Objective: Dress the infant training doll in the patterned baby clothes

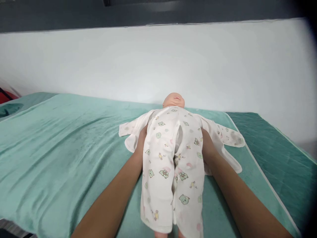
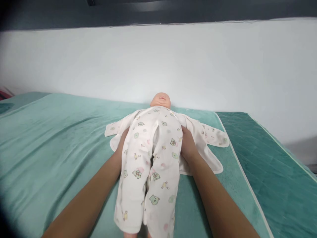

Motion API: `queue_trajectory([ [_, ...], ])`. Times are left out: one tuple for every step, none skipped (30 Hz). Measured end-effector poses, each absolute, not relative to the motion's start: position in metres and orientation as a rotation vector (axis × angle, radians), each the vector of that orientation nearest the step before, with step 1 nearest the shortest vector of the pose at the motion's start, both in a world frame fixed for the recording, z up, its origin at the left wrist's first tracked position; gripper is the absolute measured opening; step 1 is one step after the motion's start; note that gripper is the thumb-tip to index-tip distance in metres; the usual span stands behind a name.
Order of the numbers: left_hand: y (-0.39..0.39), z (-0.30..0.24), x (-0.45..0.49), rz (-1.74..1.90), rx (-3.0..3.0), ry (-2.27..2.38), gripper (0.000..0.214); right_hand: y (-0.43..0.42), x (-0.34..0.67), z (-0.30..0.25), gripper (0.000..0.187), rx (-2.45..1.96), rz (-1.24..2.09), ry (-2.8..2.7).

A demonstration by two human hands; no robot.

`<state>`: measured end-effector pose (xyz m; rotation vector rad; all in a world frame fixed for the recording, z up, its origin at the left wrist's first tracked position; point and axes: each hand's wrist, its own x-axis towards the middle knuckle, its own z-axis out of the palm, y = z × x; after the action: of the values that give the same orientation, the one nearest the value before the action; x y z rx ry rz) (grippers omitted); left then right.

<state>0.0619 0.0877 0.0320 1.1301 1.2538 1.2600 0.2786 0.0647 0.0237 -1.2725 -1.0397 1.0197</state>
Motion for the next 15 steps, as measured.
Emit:
queue_trajectory([
  [0.087, 0.031, 0.060, 1.241, 1.120, 1.222, 0.031, 0.064, 0.278, 0.025, 0.006, -1.264, 1.046, -1.014],
  [0.087, 0.031, 0.059, 1.228, 1.117, 1.194, 0.028, 0.064, 0.277, 0.027, 0.008, -1.241, 1.082, -0.987],
  [0.087, 0.030, 0.057, 1.226, 1.124, 1.176, 0.023, 0.064, 0.277, 0.027, 0.009, -1.209, 1.118, -0.964],
  [0.089, 0.030, 0.056, 1.238, 1.139, 1.172, 0.016, 0.065, 0.277, 0.027, 0.010, -1.169, 1.152, -0.942],
  [0.091, 0.029, 0.054, 1.254, 1.156, 1.179, 0.011, 0.066, 0.278, 0.027, 0.011, -1.128, 1.182, -0.923],
  [0.093, 0.030, 0.053, 1.267, 1.172, 1.191, 0.012, 0.067, 0.279, 0.026, 0.011, -1.095, 1.201, -0.910],
  [0.095, 0.030, 0.052, 1.277, 1.183, 1.211, 0.017, 0.069, 0.279, 0.024, 0.014, -1.074, 1.212, -0.899],
  [0.097, 0.031, 0.051, 1.286, 1.188, 1.235, 0.022, 0.071, 0.280, 0.022, 0.019, -1.058, 1.223, -0.885],
  [0.098, 0.033, 0.051, 1.294, 1.193, 1.260, 0.024, 0.073, 0.280, 0.021, 0.026, -1.041, 1.244, -0.868],
  [0.098, 0.035, 0.050, 1.300, 1.199, 1.283, 0.026, 0.074, 0.281, 0.019, 0.034, -1.026, 1.268, -0.854],
  [0.098, 0.036, 0.050, 1.305, 1.206, 1.303, 0.026, 0.075, 0.280, 0.018, 0.040, -1.013, 1.290, -0.843],
  [0.098, 0.038, 0.050, 1.308, 1.216, 1.316, 0.026, 0.076, 0.280, 0.018, 0.045, -0.998, 1.312, -0.833],
  [0.097, 0.040, 0.051, 1.310, 1.227, 1.324, 0.026, 0.075, 0.279, 0.019, 0.047, -0.983, 1.332, -0.828],
  [0.096, 0.041, 0.051, 1.308, 1.239, 1.327, 0.026, 0.075, 0.278, 0.020, 0.048, -0.973, 1.341, -0.830],
  [0.095, 0.041, 0.052, 1.309, 1.251, 1.329, 0.027, 0.074, 0.276, 0.021, 0.048, -0.972, 1.343, -0.843],
])
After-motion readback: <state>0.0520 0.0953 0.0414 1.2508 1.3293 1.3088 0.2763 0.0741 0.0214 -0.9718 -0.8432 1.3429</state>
